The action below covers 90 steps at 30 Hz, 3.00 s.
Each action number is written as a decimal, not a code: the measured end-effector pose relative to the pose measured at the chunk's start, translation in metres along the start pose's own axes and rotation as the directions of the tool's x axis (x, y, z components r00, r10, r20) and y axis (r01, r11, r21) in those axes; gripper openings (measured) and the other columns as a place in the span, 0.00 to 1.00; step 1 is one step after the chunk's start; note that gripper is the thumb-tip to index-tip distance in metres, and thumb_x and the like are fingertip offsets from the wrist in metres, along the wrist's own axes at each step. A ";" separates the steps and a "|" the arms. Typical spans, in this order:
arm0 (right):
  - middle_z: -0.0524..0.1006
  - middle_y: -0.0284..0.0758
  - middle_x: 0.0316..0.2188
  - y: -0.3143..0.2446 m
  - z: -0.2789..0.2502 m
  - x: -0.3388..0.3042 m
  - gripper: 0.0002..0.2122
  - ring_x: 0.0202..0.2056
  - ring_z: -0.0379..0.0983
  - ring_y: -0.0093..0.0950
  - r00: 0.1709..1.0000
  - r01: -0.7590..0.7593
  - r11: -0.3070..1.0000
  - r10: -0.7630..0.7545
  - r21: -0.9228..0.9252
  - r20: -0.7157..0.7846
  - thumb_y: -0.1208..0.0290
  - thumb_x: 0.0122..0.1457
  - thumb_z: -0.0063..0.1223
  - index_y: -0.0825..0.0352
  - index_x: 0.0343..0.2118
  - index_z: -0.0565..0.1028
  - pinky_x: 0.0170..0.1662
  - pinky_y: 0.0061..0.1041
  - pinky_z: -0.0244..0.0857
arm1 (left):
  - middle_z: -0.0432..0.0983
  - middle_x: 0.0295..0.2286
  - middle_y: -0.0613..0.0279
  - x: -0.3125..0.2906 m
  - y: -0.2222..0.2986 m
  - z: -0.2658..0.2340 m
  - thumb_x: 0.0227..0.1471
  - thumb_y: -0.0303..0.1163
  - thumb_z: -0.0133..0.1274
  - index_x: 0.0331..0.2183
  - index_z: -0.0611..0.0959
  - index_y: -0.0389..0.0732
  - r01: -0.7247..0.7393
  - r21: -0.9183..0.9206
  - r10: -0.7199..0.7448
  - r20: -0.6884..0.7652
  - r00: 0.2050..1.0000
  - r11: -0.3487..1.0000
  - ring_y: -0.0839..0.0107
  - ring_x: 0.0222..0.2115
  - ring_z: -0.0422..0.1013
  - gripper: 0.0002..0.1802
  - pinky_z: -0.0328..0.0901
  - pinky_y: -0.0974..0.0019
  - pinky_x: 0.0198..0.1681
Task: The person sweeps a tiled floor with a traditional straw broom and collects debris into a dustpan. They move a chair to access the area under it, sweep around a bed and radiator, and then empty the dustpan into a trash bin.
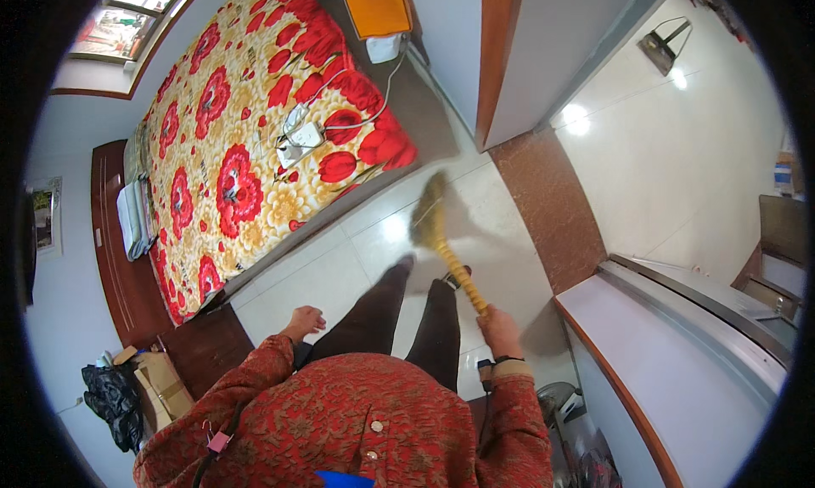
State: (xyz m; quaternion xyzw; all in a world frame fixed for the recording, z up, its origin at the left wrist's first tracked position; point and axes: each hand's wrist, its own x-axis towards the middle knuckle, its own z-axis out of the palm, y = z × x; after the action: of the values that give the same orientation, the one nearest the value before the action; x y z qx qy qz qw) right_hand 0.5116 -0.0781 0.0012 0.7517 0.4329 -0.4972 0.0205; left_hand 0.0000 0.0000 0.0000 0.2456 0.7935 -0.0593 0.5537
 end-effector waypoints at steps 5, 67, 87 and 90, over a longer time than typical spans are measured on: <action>0.78 0.42 0.26 -0.025 0.071 0.022 0.11 0.31 0.76 0.44 0.974 0.195 0.939 -0.220 -0.282 -0.057 0.60 0.54 0.52 0.63 0.34 0.76 0.34 0.43 0.69 | 0.79 0.26 0.58 -0.002 0.028 0.016 0.56 0.35 0.47 0.37 0.78 0.35 -0.250 0.163 0.232 0.121 0.965 0.955 0.71 0.24 0.76 0.14 0.69 0.69 0.25; 0.73 0.33 0.15 0.176 -0.111 0.224 0.13 0.15 0.68 0.25 0.962 0.006 0.665 0.199 0.747 -0.185 0.65 0.55 0.48 0.71 0.27 0.78 0.18 0.28 0.60 | 0.79 0.26 0.57 -0.072 0.115 0.244 0.57 0.34 0.48 0.38 0.78 0.32 -0.354 0.294 0.284 0.257 0.924 0.888 0.72 0.25 0.75 0.15 0.70 0.69 0.29; 0.78 0.47 0.27 0.131 -0.043 -0.022 0.15 0.33 0.76 0.46 0.946 -0.102 0.995 0.097 -0.001 -0.310 0.60 0.54 0.54 0.68 0.35 0.77 0.36 0.42 0.69 | 0.80 0.26 0.50 -0.002 0.125 0.205 0.48 0.40 0.48 0.32 0.83 0.37 -0.582 0.250 0.530 0.249 0.811 0.774 0.57 0.27 0.77 0.17 0.70 0.59 0.37; 0.78 0.45 0.30 0.088 -0.023 -0.025 0.16 0.36 0.75 0.47 0.976 -0.112 0.986 0.085 -0.126 -0.201 0.56 0.54 0.51 0.64 0.36 0.77 0.38 0.45 0.69 | 0.80 0.25 0.54 0.017 0.117 0.185 0.53 0.35 0.47 0.32 0.81 0.32 -0.645 0.301 0.601 0.236 0.764 0.702 0.69 0.24 0.77 0.16 0.72 0.65 0.31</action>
State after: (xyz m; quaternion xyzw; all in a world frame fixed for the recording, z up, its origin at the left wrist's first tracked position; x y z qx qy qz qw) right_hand 0.5838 -0.1385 -0.0030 0.8142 0.4281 -0.3886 0.0539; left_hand 0.2062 0.0394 -0.0649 0.5938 0.6031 -0.0290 0.5319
